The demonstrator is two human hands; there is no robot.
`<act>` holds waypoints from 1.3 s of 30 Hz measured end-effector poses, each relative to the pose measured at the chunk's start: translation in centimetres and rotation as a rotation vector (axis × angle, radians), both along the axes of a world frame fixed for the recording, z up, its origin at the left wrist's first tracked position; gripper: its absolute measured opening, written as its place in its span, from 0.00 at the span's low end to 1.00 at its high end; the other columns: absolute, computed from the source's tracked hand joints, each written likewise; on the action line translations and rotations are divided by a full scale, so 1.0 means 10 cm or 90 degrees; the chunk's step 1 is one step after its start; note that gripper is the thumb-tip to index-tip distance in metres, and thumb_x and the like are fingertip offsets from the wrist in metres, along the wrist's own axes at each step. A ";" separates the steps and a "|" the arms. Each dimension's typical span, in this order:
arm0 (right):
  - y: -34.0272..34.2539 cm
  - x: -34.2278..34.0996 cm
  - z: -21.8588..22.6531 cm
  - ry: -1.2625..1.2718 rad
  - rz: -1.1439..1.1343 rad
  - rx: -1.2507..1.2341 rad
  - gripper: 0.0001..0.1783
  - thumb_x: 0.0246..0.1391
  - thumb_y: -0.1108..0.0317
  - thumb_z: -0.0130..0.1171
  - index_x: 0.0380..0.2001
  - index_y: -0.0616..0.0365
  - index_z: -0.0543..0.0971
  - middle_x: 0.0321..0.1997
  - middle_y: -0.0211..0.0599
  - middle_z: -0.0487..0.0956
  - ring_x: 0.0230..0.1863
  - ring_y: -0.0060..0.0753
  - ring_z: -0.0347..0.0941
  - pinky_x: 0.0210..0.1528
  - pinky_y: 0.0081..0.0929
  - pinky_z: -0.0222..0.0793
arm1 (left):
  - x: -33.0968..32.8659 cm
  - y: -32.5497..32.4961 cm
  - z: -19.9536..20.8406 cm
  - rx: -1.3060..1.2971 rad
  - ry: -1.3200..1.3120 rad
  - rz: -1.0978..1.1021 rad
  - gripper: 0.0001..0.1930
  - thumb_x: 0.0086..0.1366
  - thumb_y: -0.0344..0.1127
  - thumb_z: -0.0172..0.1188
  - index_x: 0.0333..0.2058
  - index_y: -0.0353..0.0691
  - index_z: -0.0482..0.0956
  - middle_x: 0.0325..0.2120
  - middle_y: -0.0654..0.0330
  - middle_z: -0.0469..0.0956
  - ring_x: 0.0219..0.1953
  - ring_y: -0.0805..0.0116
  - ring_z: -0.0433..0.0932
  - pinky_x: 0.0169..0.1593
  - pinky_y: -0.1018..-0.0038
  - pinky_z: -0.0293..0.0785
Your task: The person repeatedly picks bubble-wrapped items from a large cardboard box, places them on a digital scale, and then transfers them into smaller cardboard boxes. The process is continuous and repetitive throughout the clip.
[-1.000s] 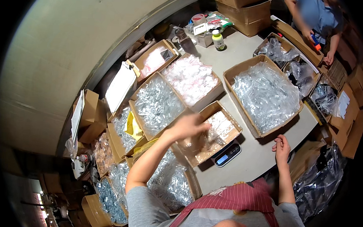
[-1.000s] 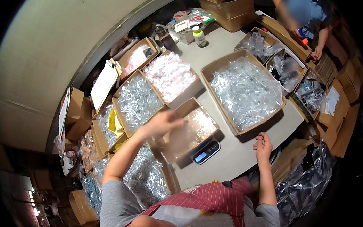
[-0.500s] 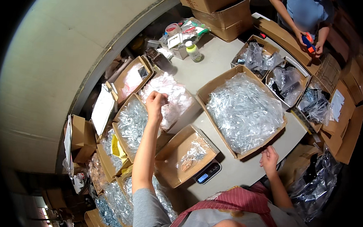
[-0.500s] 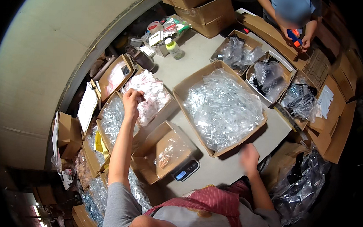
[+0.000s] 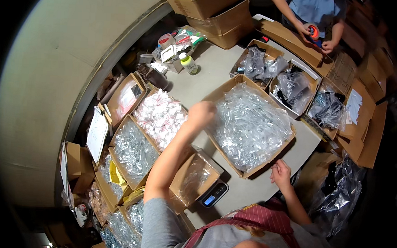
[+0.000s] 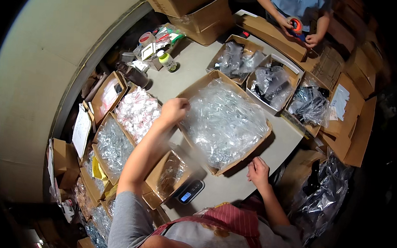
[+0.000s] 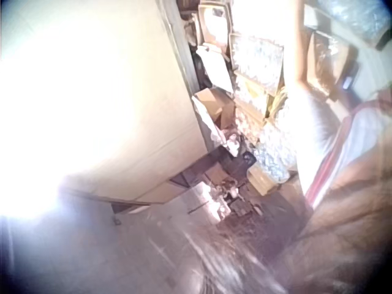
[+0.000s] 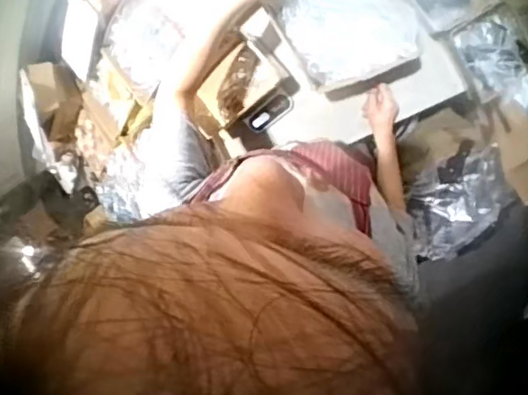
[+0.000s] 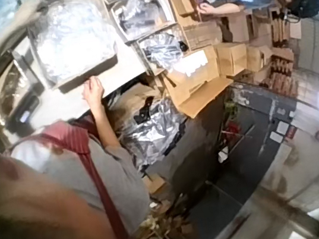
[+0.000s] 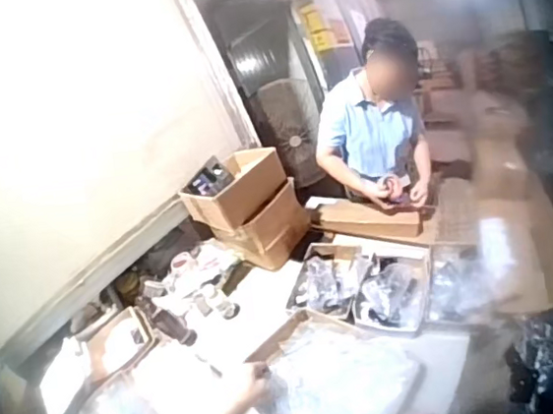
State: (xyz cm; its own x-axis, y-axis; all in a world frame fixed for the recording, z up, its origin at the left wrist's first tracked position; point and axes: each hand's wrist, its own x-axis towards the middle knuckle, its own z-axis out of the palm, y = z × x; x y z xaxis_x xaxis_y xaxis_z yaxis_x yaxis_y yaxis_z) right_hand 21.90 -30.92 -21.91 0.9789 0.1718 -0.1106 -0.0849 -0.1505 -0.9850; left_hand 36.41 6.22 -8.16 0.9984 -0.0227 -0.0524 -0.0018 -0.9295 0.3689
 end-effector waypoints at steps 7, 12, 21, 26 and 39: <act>0.01 -0.01 0.02 0.014 -0.001 -0.021 0.08 0.57 0.80 0.48 0.23 0.65 0.68 0.22 0.35 0.67 0.11 0.23 0.70 0.08 0.21 0.62 | -0.75 0.45 0.34 -0.680 -0.056 0.205 0.10 0.69 0.36 0.53 0.36 0.37 0.80 0.16 0.66 0.72 0.20 0.78 0.70 0.24 0.79 0.64; 0.03 -0.01 -0.04 0.054 0.014 0.038 0.06 0.58 0.79 0.47 0.27 0.63 0.68 0.23 0.33 0.70 0.12 0.20 0.69 0.09 0.18 0.64 | -1.68 0.68 0.62 -0.895 -0.023 0.245 0.08 0.70 0.39 0.53 0.36 0.40 0.73 0.19 0.72 0.63 0.21 0.83 0.60 0.25 0.82 0.59; -0.12 -0.01 -0.35 0.025 0.055 0.006 0.07 0.65 0.71 0.44 0.33 0.61 0.69 0.28 0.35 0.73 0.14 0.18 0.66 0.11 0.16 0.63 | -3.38 0.19 0.29 -0.081 0.175 0.115 0.32 0.68 0.52 0.52 0.67 0.47 0.58 0.55 0.35 0.69 0.60 0.35 0.65 0.64 0.55 0.62; -0.12 -0.01 -0.28 0.043 0.049 -0.038 0.08 0.65 0.69 0.45 0.32 0.61 0.70 0.22 0.32 0.71 0.13 0.18 0.65 0.11 0.16 0.61 | -4.17 0.77 0.57 -0.127 -0.128 0.401 0.27 0.62 0.38 0.59 0.60 0.43 0.68 0.54 0.49 0.73 0.59 0.50 0.68 0.61 0.58 0.64; 0.19 -0.65 -0.39 -0.024 -0.052 0.022 0.12 0.63 0.69 0.49 0.47 0.61 0.74 0.31 0.26 0.70 0.24 0.15 0.63 0.24 0.14 0.62 | -5.40 1.41 0.28 0.140 -0.285 0.332 0.14 0.44 0.34 0.67 0.33 0.39 0.78 0.30 0.56 0.74 0.38 0.53 0.71 0.43 0.59 0.67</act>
